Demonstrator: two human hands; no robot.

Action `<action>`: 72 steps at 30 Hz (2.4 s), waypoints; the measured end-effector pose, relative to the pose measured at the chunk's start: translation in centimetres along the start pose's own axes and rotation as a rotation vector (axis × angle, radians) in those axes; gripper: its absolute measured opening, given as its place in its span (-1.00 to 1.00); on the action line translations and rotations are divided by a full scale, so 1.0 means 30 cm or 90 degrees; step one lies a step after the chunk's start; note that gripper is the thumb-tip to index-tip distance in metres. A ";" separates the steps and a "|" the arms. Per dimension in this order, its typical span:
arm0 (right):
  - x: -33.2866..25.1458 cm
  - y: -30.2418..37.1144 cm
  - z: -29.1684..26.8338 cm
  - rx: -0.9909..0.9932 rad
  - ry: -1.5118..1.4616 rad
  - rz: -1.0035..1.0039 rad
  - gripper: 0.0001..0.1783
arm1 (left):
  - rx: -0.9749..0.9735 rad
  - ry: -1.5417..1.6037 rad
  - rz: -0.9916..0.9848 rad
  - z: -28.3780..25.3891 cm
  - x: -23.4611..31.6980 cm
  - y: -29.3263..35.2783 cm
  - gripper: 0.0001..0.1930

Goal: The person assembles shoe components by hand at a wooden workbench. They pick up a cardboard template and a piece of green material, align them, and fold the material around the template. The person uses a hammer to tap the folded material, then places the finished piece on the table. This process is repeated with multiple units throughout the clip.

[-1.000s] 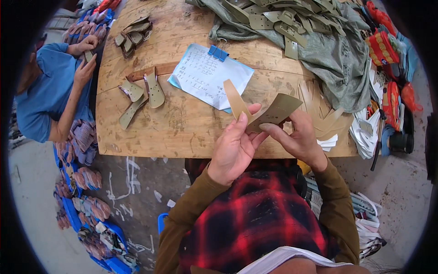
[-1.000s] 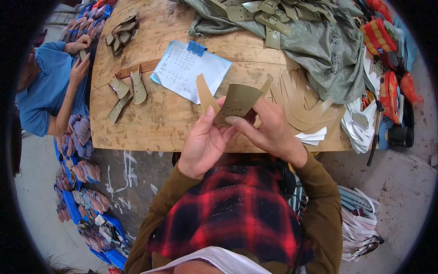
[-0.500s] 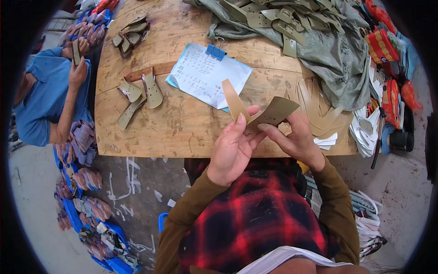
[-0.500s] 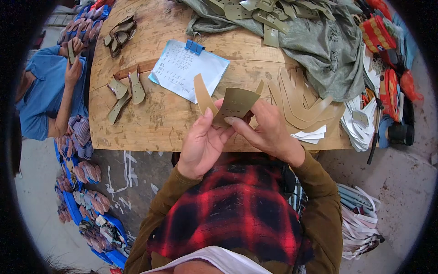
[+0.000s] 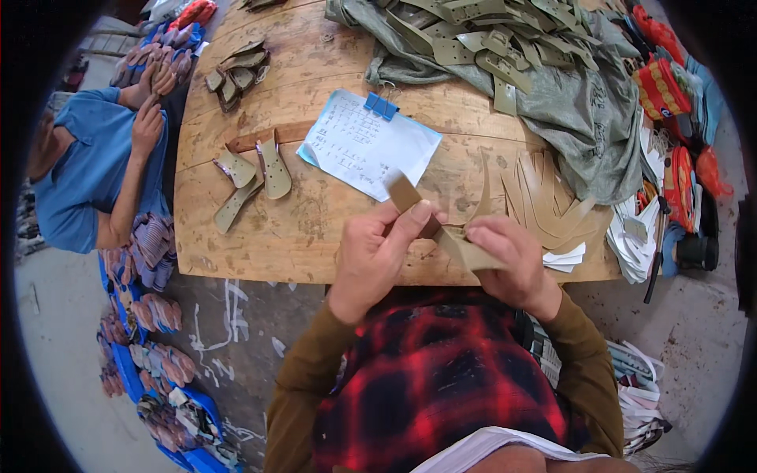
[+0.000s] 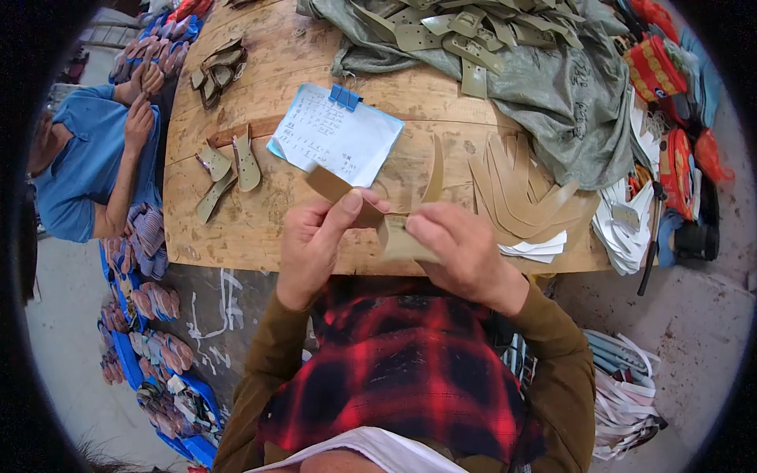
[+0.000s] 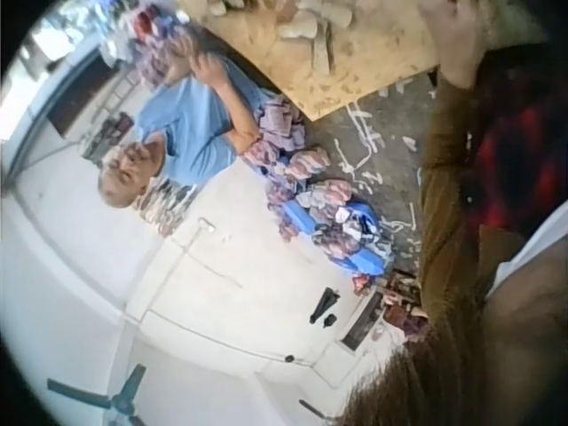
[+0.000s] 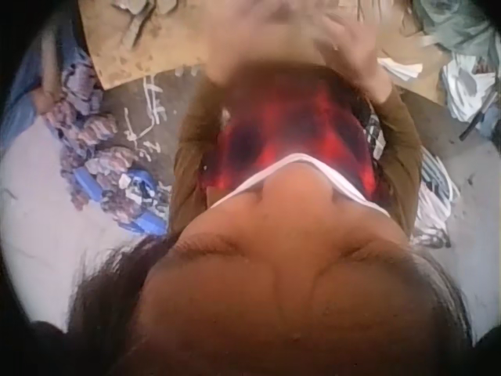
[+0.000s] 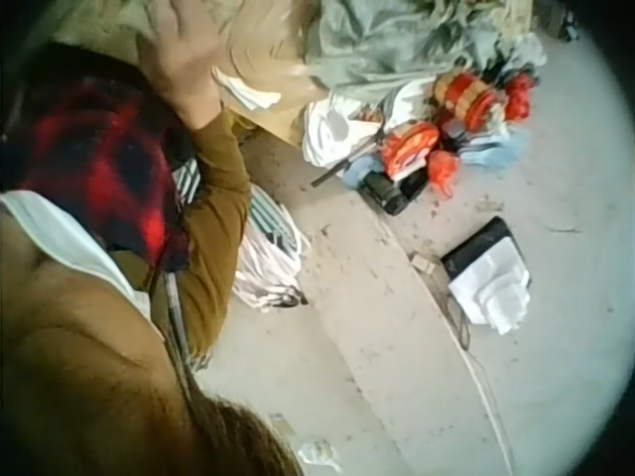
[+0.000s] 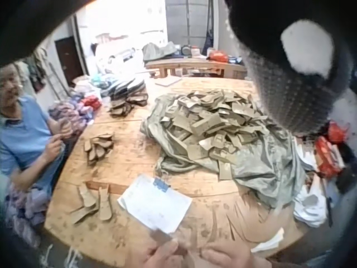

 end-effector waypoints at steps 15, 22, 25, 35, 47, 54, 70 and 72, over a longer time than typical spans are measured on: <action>-0.003 -0.004 0.063 -0.061 0.131 -0.025 -0.76 | 0.108 -0.343 0.240 0.019 0.154 0.102 -0.83; 0.027 0.017 0.091 -0.090 0.184 -0.003 -0.80 | 0.043 -0.331 0.083 0.000 0.081 0.083 -0.71; 0.034 0.017 0.103 -0.103 0.194 0.010 -0.81 | 0.042 -0.235 0.059 -0.022 0.016 0.074 -0.67; 0.046 -0.025 0.100 -0.087 -0.038 0.188 -0.66 | 0.035 0.132 0.099 0.026 0.004 0.061 -0.59; 0.084 0.020 0.137 -0.161 -0.202 0.325 -0.50 | 0.061 -0.029 0.121 0.011 -0.028 -0.028 -0.77; 0.109 0.009 0.146 -0.199 -0.266 0.403 -0.56 | 0.074 0.198 -0.025 0.043 -0.036 -0.080 -0.71; 0.063 -0.037 0.121 -0.146 -0.117 0.225 -0.43 | -0.072 -0.233 0.171 0.028 -0.014 0.017 -0.67; 0.046 -0.079 0.082 -0.045 -0.187 0.203 -0.40 | -0.023 -0.246 0.321 0.008 0.057 0.031 -0.57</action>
Point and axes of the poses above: each hand's wrist, its own y-axis away from the middle knuckle, its own z-axis out of the palm, x = y × z, the point moved 10 cm from there along -y, towards the middle knuckle, and after that the axes turned 9 degrees about x, right-handed, at the moved point
